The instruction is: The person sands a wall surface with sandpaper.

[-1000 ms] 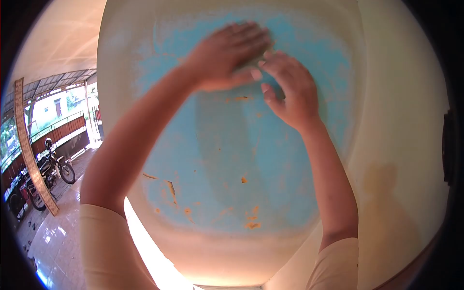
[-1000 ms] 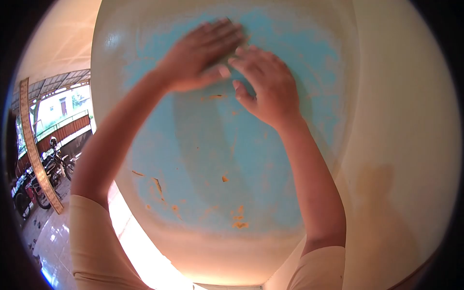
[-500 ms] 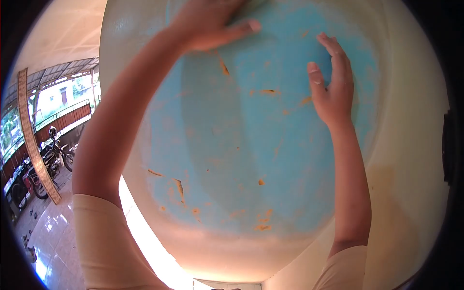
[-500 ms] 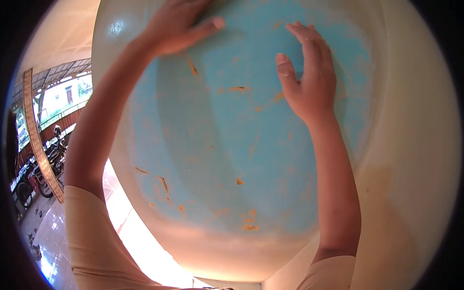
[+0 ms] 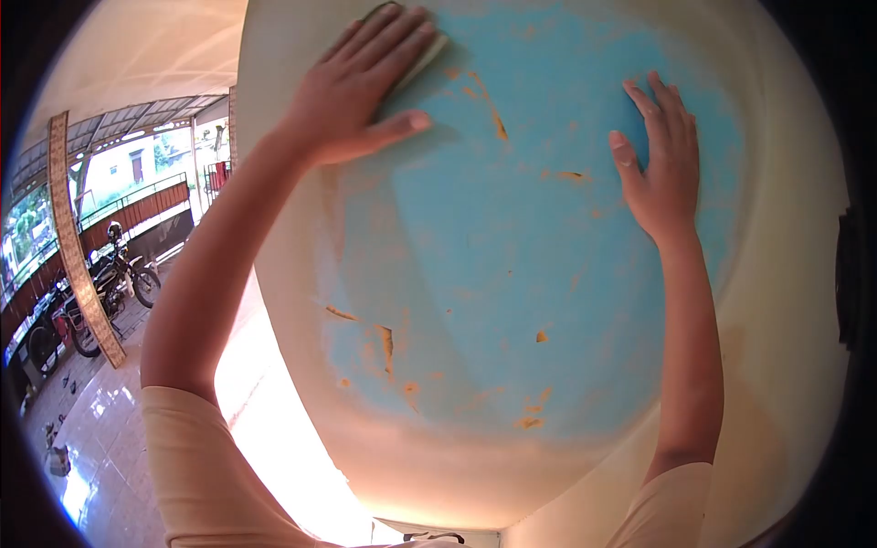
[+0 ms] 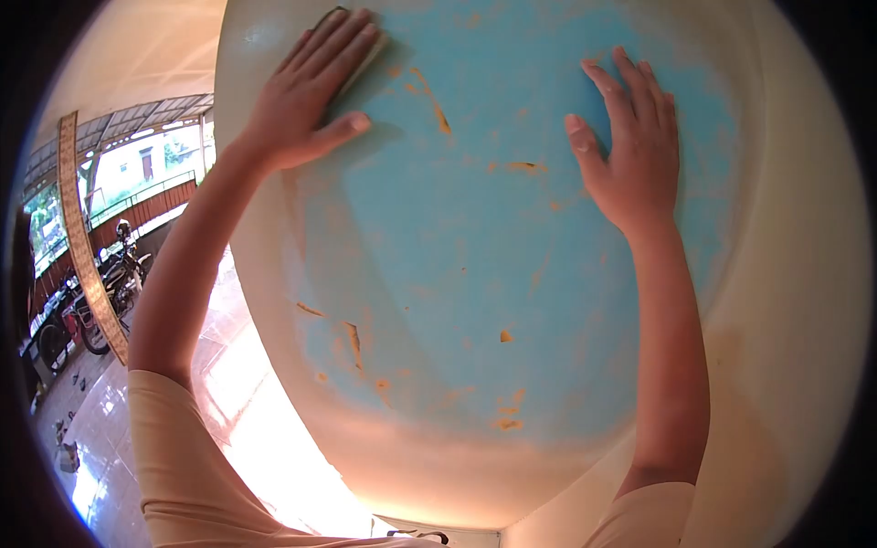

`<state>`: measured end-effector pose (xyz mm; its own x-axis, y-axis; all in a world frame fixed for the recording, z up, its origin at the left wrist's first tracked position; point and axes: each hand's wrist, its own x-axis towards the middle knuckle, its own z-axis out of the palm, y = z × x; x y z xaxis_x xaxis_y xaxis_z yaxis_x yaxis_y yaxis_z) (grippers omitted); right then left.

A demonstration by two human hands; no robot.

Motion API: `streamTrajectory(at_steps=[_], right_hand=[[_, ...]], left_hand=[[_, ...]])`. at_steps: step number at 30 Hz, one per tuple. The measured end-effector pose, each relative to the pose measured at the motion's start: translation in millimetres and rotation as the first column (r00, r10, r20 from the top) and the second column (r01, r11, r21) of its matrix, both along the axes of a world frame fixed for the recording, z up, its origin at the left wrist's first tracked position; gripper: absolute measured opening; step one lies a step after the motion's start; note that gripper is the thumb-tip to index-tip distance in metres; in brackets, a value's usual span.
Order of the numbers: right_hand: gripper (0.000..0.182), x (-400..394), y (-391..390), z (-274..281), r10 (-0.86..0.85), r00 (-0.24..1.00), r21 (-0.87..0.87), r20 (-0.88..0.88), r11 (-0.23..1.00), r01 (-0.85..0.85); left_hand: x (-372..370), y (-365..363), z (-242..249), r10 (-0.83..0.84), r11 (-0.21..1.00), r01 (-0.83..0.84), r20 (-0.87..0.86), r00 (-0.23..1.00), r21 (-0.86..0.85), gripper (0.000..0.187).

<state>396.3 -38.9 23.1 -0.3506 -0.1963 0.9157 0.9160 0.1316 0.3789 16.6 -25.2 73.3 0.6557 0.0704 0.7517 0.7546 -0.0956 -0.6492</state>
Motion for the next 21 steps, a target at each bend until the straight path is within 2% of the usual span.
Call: streamTrajectory(at_steps=[1, 2, 3, 5, 6, 10, 12, 14, 16, 18, 20, 21], right_hand=[[0.051, 0.1, 0.6, 0.5, 0.009, 1.000, -0.005, -0.001, 1.000, -0.009], [0.051, -0.3, 1.2, 0.5, 0.017, 1.000, -0.013, -0.003, 1.000, -0.017], [0.051, -1.4, 1.9, -0.4, 0.018, 1.000, -0.015, -0.003, 1.000, -0.018], [0.051, -1.8, 1.8, 0.3, 0.006, 1.000, -0.018, -0.016, 1.000, -0.006], [0.051, -1.8, 2.1, 0.7, 0.001, 1.000, -0.018, -0.013, 1.000, -0.001], [0.053, -4.4, 4.7, -1.6, -0.043, 0.998, -0.010, -0.037, 0.999, 0.043], [0.054, -7.0, 5.2, -3.1, -0.063, 0.997, -0.001, -0.045, 0.998, 0.063], [0.054, -10.2, 5.4, -5.4, -0.097, 0.992, 0.003, -0.077, 0.995, 0.098], [0.054, -9.0, 5.7, -4.2, -0.092, 0.993, 0.000, -0.072, 0.996, 0.093], [0.054, -9.0, 5.5, -7.5, -0.088, 0.994, -0.004, -0.066, 0.996, 0.088], [0.055, -7.4, 4.8, -6.1, -0.102, 0.992, -0.033, -0.072, 0.995, 0.099], [0.055, -7.0, 4.6, -5.3, -0.108, 0.992, -0.027, -0.068, 0.994, 0.106]], left_hand=[[-15.7, -0.7, 3.1, 0.072, 0.997, -0.072, -0.003, 0.997, -0.001, 0.096], [-29.7, -0.6, 11.7, 0.009, 1.000, -0.008, 0.076, 0.997, -0.020, 0.095], [-37.6, 3.5, 21.2, 0.011, 1.000, -0.009, 0.076, 0.997, -0.022, 0.095], [-45.2, 10.3, 37.6, 0.011, 0.998, -0.025, 0.253, 0.968, 0.052, 0.093], [-35.7, 5.0, 39.1, -0.020, 0.999, 0.010, 0.322, 0.946, 0.034, 0.089], [-7.4, 9.8, 34.9, -0.103, 0.993, 0.071, 0.408, 0.907, 0.094, 0.087], [10.1, 7.0, 24.6, -0.136, 0.988, 0.104, 0.332, 0.933, 0.113, 0.083], [35.9, 15.9, 4.6, -0.394, 0.917, 0.364, 0.240, 0.887, 0.161, 0.084], [69.6, 15.6, -20.4, -0.372, 0.923, 0.357, 0.096, 0.923, 0.144, 0.084], [91.7, 10.1, -48.3, -0.415, 0.910, 0.415, -0.018, 0.910, -0.003, 0.087], [90.6, 11.9, -46.3, -0.460, 0.888, 0.459, -0.065, 0.886, -0.029, 0.087], [78.5, 12.3, -35.4, -0.414, 0.909, 0.416, -0.089, 0.906, 0.001, 0.086]])
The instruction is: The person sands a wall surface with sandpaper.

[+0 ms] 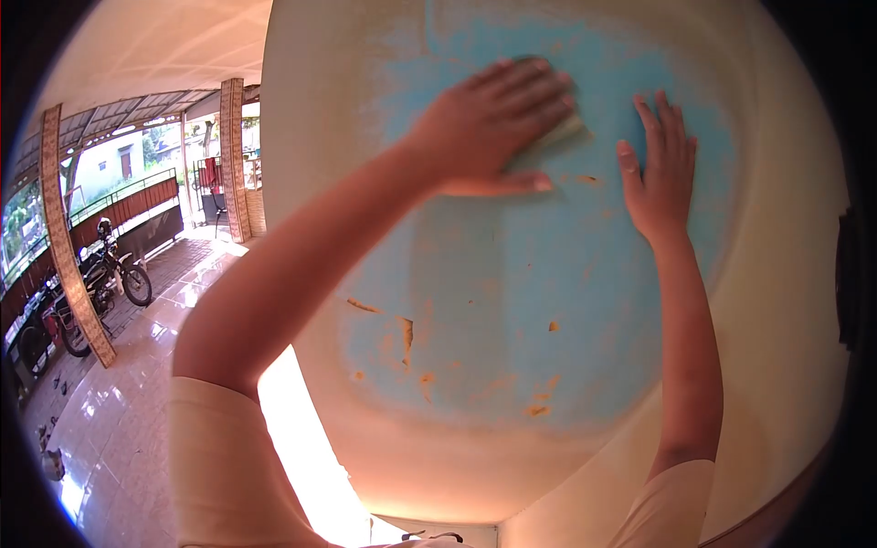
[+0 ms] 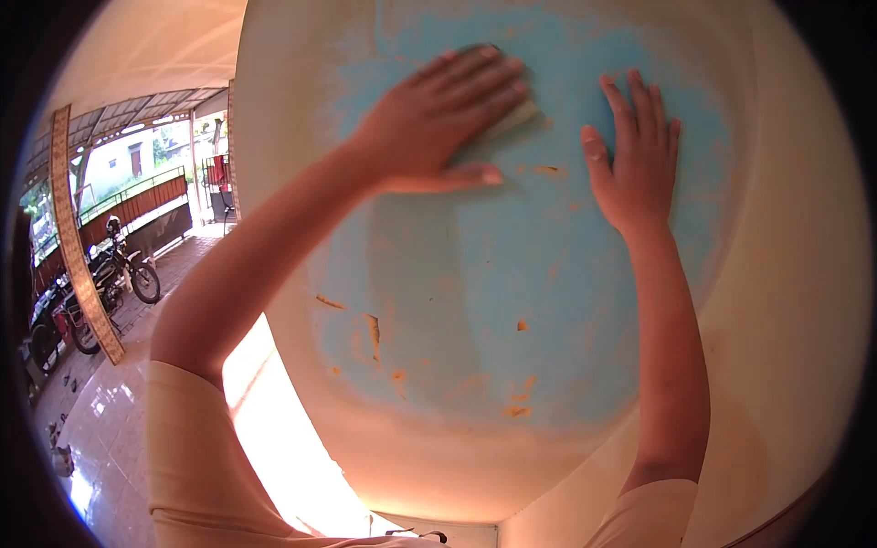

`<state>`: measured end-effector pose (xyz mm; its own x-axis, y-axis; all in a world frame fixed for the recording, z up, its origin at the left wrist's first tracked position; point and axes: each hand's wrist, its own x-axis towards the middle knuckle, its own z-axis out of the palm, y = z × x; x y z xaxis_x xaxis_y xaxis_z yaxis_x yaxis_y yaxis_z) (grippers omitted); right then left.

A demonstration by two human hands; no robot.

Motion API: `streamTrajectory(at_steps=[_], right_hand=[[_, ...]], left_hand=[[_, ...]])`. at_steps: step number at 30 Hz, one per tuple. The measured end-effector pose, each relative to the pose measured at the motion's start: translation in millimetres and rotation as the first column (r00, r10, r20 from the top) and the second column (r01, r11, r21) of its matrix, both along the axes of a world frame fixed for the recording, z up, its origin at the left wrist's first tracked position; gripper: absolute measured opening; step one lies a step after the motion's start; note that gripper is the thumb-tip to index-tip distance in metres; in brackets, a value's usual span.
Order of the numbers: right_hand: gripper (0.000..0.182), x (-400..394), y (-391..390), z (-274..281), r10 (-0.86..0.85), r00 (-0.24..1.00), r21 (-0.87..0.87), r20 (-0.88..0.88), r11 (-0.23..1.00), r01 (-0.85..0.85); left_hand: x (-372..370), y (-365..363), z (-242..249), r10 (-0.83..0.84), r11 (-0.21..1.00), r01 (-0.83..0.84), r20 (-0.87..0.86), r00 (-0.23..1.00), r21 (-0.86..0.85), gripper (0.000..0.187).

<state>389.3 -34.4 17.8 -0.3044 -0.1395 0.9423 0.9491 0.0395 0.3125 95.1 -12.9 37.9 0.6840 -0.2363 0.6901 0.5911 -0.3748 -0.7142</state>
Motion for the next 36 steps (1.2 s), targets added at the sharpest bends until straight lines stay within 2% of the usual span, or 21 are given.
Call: streamTrajectory(at_steps=[1, 3, 4, 5, 7, 10, 18, 20, 22, 23, 27, 29, 31, 36], right_hand=[[0.055, -0.1, -0.2, -0.9, -0.011, 1.000, -0.011, -0.008, 1.000, 0.011], [0.056, 0.1, -0.4, -3.4, -0.024, 0.999, -0.024, -0.030, 0.999, 0.024], [0.056, 0.8, -0.1, -2.9, -0.022, 0.999, -0.023, -0.023, 0.999, 0.022], [0.056, 1.2, 0.0, -2.1, -0.021, 1.000, -0.021, -0.014, 1.000, 0.020], [0.056, 0.3, -1.4, -1.8, -0.016, 1.000, -0.025, -0.020, 1.000, 0.016], [0.057, -1.1, -3.2, -4.1, -0.029, 0.999, -0.034, -0.039, 0.999, 0.027], [0.056, -5.5, -2.6, -3.7, -0.016, 0.999, -0.017, -0.052, 1.000, 0.015], [0.056, -5.5, -2.7, -4.5, -0.013, 0.999, -0.015, -0.051, 1.000, 0.012], [0.056, -4.9, -2.3, -4.6, 0.000, 0.998, -0.020, -0.058, 1.000, -0.002], [0.056, -5.0, -2.4, -4.7, 0.000, 0.998, -0.020, -0.056, 1.000, -0.001], [0.055, -3.7, -5.0, -4.4, 0.021, 0.998, -0.026, -0.060, 0.999, -0.023], [0.055, -3.3, -4.9, -5.1, 0.032, 0.997, -0.038, -0.064, 0.999, -0.034], [0.055, -1.5, -4.3, -4.9, 0.035, 0.998, -0.025, -0.054, 0.999, -0.037], [0.055, 1.4, -3.6, -3.2, 0.049, 0.998, -0.015, -0.034, 0.999, -0.050]], left_hand=[[-13.0, 0.8, 14.0, 0.047, 0.998, -0.047, -0.015, 0.999, 0.039, 0.085], [-47.8, 3.4, 51.8, 0.146, 0.988, -0.149, 0.094, 0.985, 0.032, 0.081], [-64.8, -5.7, 63.9, 0.188, 0.969, -0.137, 0.250, 0.950, -0.207, 0.078], [-83.5, -5.9, 83.1, 0.351, 0.936, -0.343, 0.322, 0.879, -0.083, 0.080], [-99.0, -4.6, 94.8, 0.326, 0.945, -0.283, 0.451, 0.831, -0.161, 0.078], [-80.2, -1.9, 88.1, 0.336, 0.939, -0.320, 0.513, 0.790, -0.124, 0.079], [-32.5, -3.8, 79.4, 0.293, 0.954, -0.289, 0.467, 0.834, -0.082, 0.084], [-17.4, -3.5, 78.2, 0.294, 0.956, -0.266, 0.471, 0.832, -0.128, 0.084], [-2.9, -0.2, 82.9, 0.269, 0.947, -0.318, 0.419, 0.867, 0.049, 0.084], [6.9, 2.6, 82.0, 0.231, 0.968, -0.250, 0.428, 0.874, -0.012, 0.083], [47.9, -1.0, 75.1, 0.114, 0.989, -0.138, 0.351, 0.929, 0.043, 0.084], [58.4, -7.4, 67.4, 0.110, 0.992, -0.126, 0.326, 0.939, 0.027, 0.084], [57.6, -3.7, 63.3, 0.066, 0.994, -0.086, 0.273, 0.960, 0.064, 0.084], [17.5, -5.1, 64.6, 0.147, 0.989, -0.151, 0.227, 0.963, -0.002, 0.081]])
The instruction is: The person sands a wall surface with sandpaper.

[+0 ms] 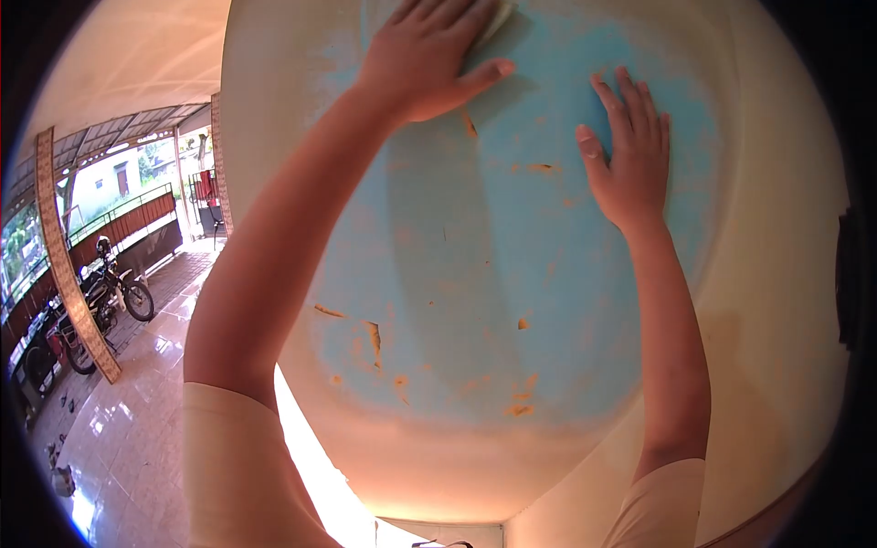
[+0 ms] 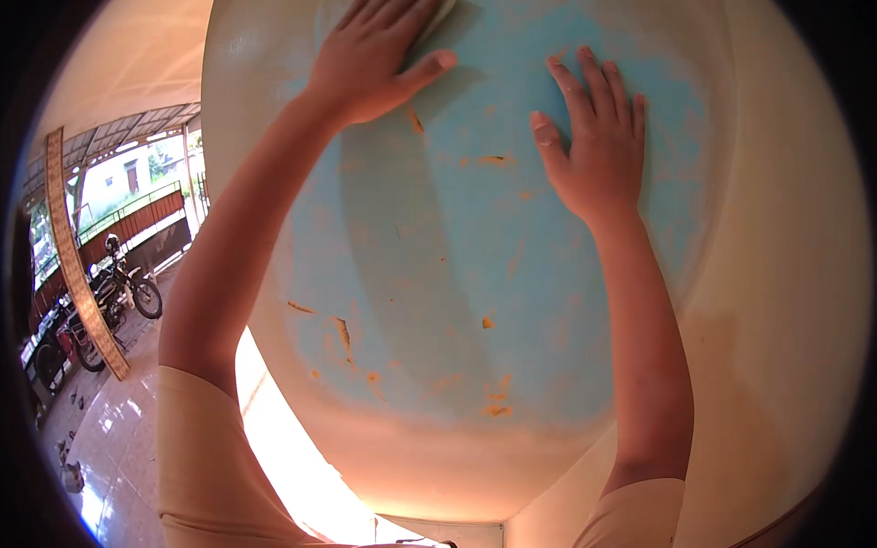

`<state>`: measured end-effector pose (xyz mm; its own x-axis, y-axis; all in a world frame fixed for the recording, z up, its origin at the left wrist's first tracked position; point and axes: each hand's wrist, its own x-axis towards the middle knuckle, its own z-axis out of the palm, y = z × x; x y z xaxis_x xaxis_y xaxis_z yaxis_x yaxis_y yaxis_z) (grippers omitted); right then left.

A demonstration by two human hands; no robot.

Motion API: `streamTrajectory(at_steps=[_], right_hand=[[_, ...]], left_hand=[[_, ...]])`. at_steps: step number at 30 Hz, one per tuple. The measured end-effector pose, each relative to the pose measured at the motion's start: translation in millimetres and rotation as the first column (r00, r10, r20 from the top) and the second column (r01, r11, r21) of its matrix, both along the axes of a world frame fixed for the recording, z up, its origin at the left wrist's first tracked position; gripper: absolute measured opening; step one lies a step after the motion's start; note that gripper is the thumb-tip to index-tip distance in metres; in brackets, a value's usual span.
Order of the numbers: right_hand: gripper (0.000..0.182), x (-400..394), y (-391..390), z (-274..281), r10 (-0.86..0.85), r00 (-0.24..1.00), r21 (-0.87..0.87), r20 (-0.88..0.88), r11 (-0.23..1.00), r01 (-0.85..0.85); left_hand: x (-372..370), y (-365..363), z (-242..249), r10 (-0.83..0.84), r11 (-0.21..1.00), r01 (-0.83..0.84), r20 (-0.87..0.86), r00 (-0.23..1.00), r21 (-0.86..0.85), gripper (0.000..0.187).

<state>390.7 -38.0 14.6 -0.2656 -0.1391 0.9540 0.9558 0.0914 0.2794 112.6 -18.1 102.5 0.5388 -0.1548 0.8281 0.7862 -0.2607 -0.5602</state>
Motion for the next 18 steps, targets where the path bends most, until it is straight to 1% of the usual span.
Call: streamTrajectory(at_steps=[2, 4, 5, 7, 8, 10, 13, 14, 15, 17, 18], right_hand=[[0.055, 1.1, 2.1, -1.2, -0.008, 1.000, 0.003, 0.004, 1.000, 0.008], [0.054, 0.9, 1.8, -0.4, -0.016, 1.000, 0.013, 0.008, 1.000, 0.016], [0.054, 1.1, 1.6, 0.3, -0.011, 1.000, 0.009, 0.010, 1.000, 0.011], [0.055, 0.8, 1.7, -0.1, -0.025, 1.000, 0.027, 0.011, 0.999, 0.024], [0.055, 0.3, 2.6, -0.8, -0.019, 1.000, 0.025, 0.011, 1.000, 0.019], [0.055, -3.2, 3.4, -4.1, -0.052, 0.998, 0.026, -0.028, 0.998, 0.053], [0.057, -15.9, 3.2, -17.6, -0.048, 0.996, 0.014, -0.076, 0.999, 0.050], [0.057, -21.3, 3.7, -22.5, -0.043, 0.997, 0.012, -0.072, 0.999, 0.043], [0.059, -27.8, 4.4, -28.7, -0.042, 0.996, 0.006, -0.077, 0.999, 0.043], [0.061, -43.3, 1.6, -47.2, -0.038, 0.996, -0.009, -0.083, 0.999, 0.038], [0.064, -55.1, -1.4, -56.9, -0.041, 0.997, -0.045, -0.069, 0.998, 0.037]], left_hand=[[-25.1, 3.8, 1.9, 0.032, 0.999, -0.032, 0.014, 0.999, -0.016, 0.080], [-52.4, 3.0, 2.9, 0.148, 0.989, -0.146, 0.135, 0.980, -0.025, 0.078], [-61.6, 4.2, -0.9, 0.153, 0.988, -0.151, 0.136, 0.979, -0.029, 0.078], [-76.8, 8.2, -18.6, 0.120, 0.992, -0.105, 0.285, 0.951, -0.068, 0.079], [-79.4, 11.7, -30.9, 0.126, 0.991, -0.111, 0.285, 0.950, -0.071, 0.079], [-81.6, 20.0, -64.9, -0.049, 0.998, 0.033, 0.338, 0.940, 0.054, 0.082], [-78.0, 10.1, -121.1, -0.032, 0.998, 0.051, 0.373, 0.927, -0.040, 0.082], [-76.6, 7.4, -141.2, -0.015, 0.995, 0.053, 0.388, 0.921, -0.088, 0.081], [-74.9, 3.6, -162.1, -0.007, 0.995, 0.046, 0.392, 0.920, -0.091, 0.081], [-71.5, -4.4, -205.8, -0.001, 0.973, 0.097, 0.411, 0.912, -0.212, 0.083], [-71.8, -5.6, -225.8, 0.004, 0.973, 0.092, 0.411, 0.911, -0.213, 0.083]])
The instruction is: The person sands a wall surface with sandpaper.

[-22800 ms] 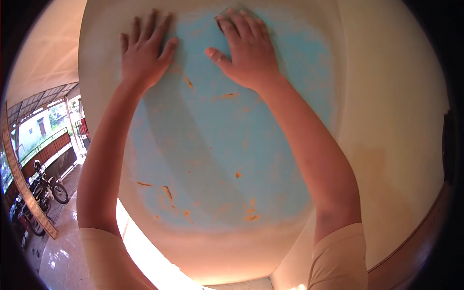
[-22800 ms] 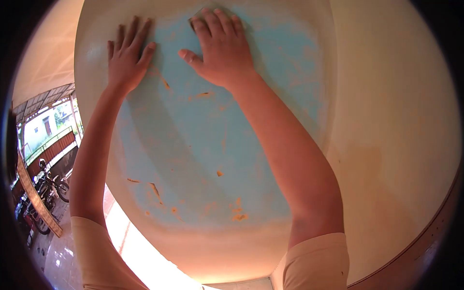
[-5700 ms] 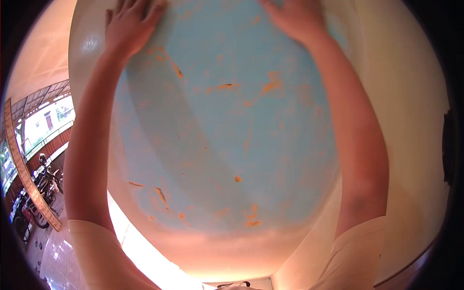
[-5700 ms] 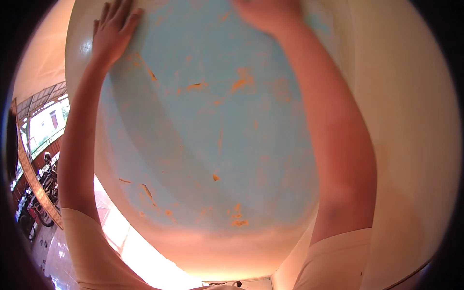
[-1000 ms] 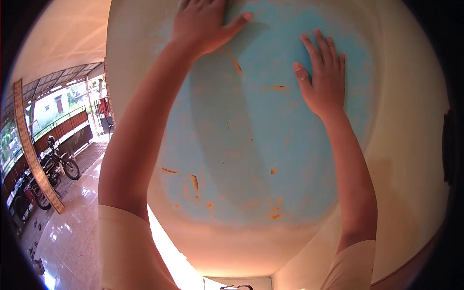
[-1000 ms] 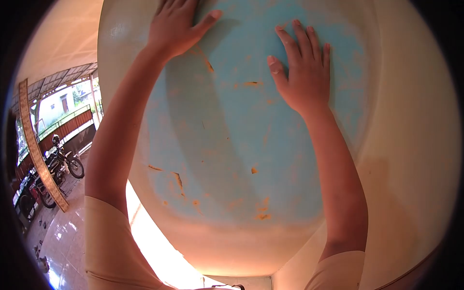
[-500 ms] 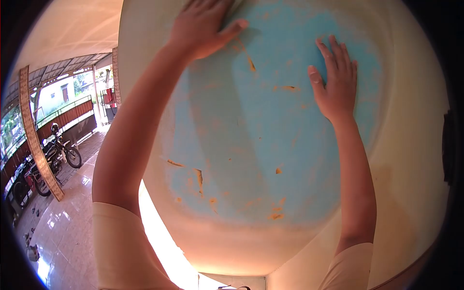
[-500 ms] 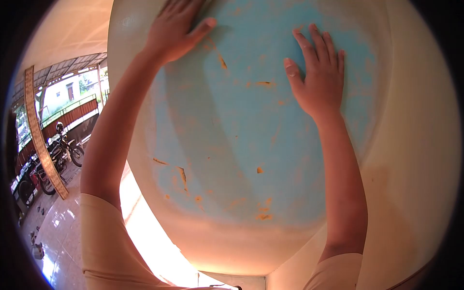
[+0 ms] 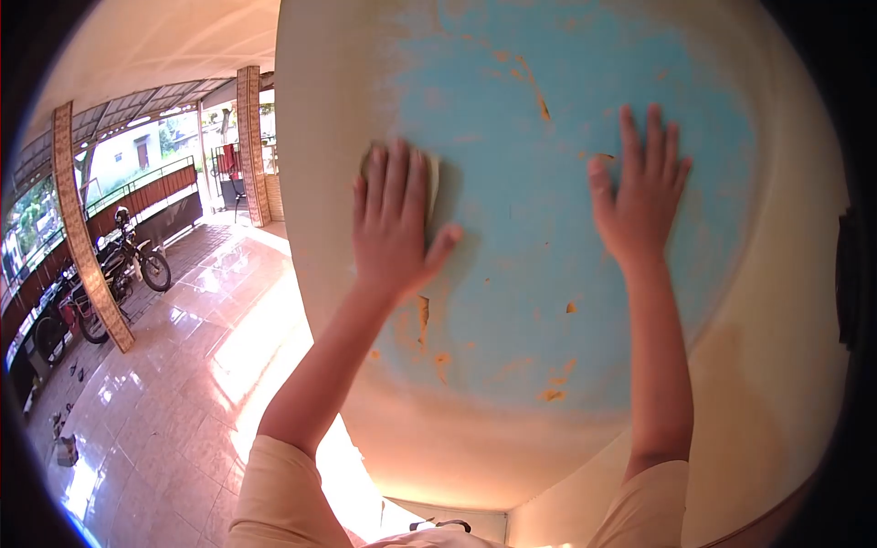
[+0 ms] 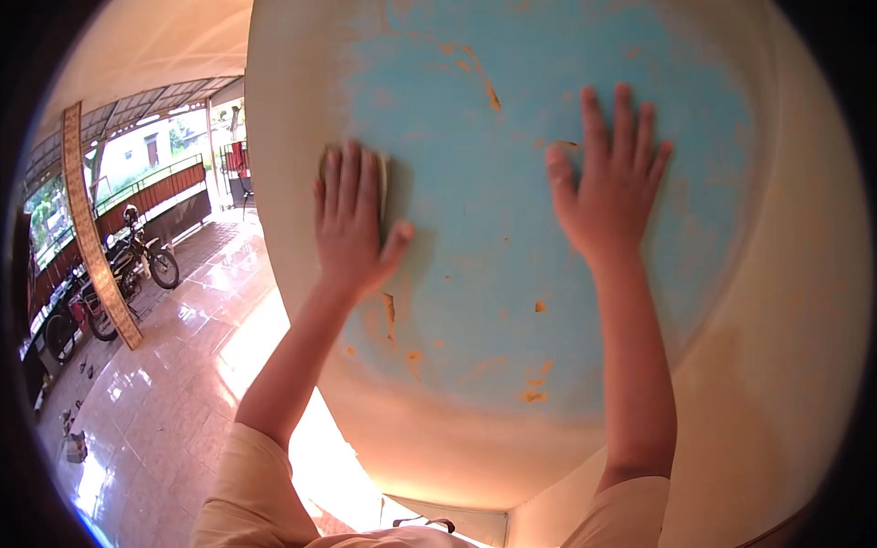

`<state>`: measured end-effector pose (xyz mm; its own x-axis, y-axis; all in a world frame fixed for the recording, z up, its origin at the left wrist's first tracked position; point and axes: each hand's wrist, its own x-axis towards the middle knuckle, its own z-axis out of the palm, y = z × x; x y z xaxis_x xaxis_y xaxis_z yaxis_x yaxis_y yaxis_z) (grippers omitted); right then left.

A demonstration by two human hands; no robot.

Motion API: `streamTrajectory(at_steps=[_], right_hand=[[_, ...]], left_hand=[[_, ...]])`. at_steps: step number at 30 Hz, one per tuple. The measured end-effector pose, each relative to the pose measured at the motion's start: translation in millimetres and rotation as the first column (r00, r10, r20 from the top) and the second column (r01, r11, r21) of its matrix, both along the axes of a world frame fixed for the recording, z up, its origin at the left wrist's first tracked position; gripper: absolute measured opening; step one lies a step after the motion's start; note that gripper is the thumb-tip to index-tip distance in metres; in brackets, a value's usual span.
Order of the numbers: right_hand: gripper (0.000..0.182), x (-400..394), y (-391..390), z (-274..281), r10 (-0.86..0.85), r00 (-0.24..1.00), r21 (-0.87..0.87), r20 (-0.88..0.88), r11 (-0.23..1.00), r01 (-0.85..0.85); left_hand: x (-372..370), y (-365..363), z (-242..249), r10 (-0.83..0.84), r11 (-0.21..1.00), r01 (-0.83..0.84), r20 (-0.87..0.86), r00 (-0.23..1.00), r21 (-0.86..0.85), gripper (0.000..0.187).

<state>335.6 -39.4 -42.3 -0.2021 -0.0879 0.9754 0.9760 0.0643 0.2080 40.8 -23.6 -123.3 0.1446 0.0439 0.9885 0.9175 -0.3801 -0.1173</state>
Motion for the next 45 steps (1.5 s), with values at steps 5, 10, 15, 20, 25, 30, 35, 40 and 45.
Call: streamTrajectory(at_steps=[5, 10, 15, 20, 25, 30, 35, 40, 45], right_hand=[[0.068, -44.8, -7.7, -63.8, 0.055, 0.996, -0.129, 0.064, 0.991, -0.046], [0.065, -65.2, -10.3, -119.9, 0.064, 0.998, -0.260, 0.017, 0.964, -0.058], [0.063, -66.5, -12.7, -124.1, 0.066, 0.997, -0.261, 0.045, 0.964, -0.052], [0.063, -67.4, -10.9, -125.7, 0.062, 0.998, -0.254, 0.031, 0.966, -0.052], [0.064, -64.7, -12.7, -125.6, 0.061, 0.998, -0.256, 0.021, 0.965, -0.053], [0.063, -55.2, -18.8, -82.5, 0.010, 0.998, -0.300, 0.065, 0.954, 0.010], [0.062, -11.6, -3.6, 33.7, -0.043, 0.992, -0.085, 0.117, 0.995, 0.053], [0.061, 7.2, 13.6, 103.4, -0.126, 0.982, 0.128, 0.140, 0.986, 0.108], [0.061, 7.3, 11.1, 102.7, -0.121, 0.984, 0.130, 0.132, 0.986, 0.104]], left_hand=[[-1.1, -1.6, -81.0, -0.034, 0.995, 0.030, -0.035, 0.999, -0.095, 0.083], [2.5, -3.2, -120.8, -0.023, 0.994, 0.024, 0.005, 1.000, -0.106, 0.082], [-10.3, -6.1, -66.4, -0.014, 0.990, 0.007, -0.049, 0.999, -0.141, 0.088], [-20.8, -2.0, 45.1, 0.019, 1.000, -0.016, -0.115, 0.993, 0.026, 0.086], [-19.9, 4.6, 129.1, 0.036, 0.983, -0.014, -0.116, 0.993, 0.184, 0.084], [-16.1, 17.2, 129.5, 0.034, 0.971, -0.018, -0.061, 0.998, 0.237, 0.083], [-21.3, 4.0, 106.9, 0.079, 0.984, -0.052, -0.157, 0.984, 0.169, 0.082], [-46.9, 17.2, 167.2, 0.079, 0.977, -0.029, -0.231, 0.970, 0.211, 0.083], [-21.1, 4.4, 220.0, 0.200, 0.971, -0.182, -0.112, 0.973, 0.154, 0.083]])
